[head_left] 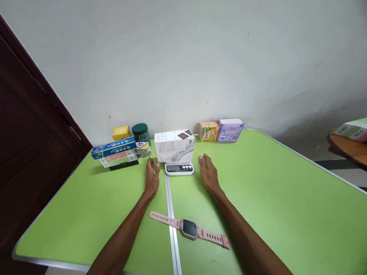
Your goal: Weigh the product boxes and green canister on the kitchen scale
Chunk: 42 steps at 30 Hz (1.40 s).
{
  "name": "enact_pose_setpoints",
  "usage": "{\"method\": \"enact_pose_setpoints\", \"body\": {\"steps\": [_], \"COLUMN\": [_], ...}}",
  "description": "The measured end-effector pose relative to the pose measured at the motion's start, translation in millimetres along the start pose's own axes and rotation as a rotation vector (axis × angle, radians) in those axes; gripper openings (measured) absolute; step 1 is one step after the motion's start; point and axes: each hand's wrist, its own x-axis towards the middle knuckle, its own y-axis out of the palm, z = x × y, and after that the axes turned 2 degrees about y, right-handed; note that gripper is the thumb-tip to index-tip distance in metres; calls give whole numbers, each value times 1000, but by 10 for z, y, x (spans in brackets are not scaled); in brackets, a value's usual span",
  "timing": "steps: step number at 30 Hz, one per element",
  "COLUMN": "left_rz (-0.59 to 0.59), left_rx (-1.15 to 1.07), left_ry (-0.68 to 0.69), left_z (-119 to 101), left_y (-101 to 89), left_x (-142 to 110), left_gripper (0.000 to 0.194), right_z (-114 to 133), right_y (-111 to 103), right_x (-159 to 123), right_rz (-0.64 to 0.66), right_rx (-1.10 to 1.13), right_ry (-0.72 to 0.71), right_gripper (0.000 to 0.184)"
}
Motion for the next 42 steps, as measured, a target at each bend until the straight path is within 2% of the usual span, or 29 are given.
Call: {"method": "enact_pose_setpoints", "body": {"steps": [5,10,13,17,21,24,27,31,35,39,42], "left_rz": [1,1,-30,-60,3,34,52,132,270,385,414], "left_rx": [22,75,148,173,132,99,114,105,47,25,16], "left_ry": [0,51,130,222,255,274,310,376,368,344,337], "left_z": [-21,4,-22,-197,-468,-622,-716,-826,-889,-778,-608], "left_y": [-36,-60,-53,33,185,280,377,667,1181,1723,2042], "left_x": [-30,-53,-6,147,302,327,256,99,-44,-138,-133], "left_gripper": [97,97,93,93,86,80,77,83,92,95,98], "right_z": [14,55,105,218,381,497,567,573,425,98,-161], "right_y": [-33,-50,14,171,287,248,84,-276,-739,-1158,-1313], "right_x": [-18,-47,-31,5,-9,-20,4,90,203,337,473], "right_rz": [-26,5,34,94,155,176,179,67,-82,-177,-218], "right_rx": [-38,29,68,93,154,215,248,242,191,82,-18], "right_ry": [-62,-89,-97,-104,-106,-124,-134,-127,-83,-6,12], "right_gripper": [92,89,95,106,100,86,75,73,74,78,82]}}
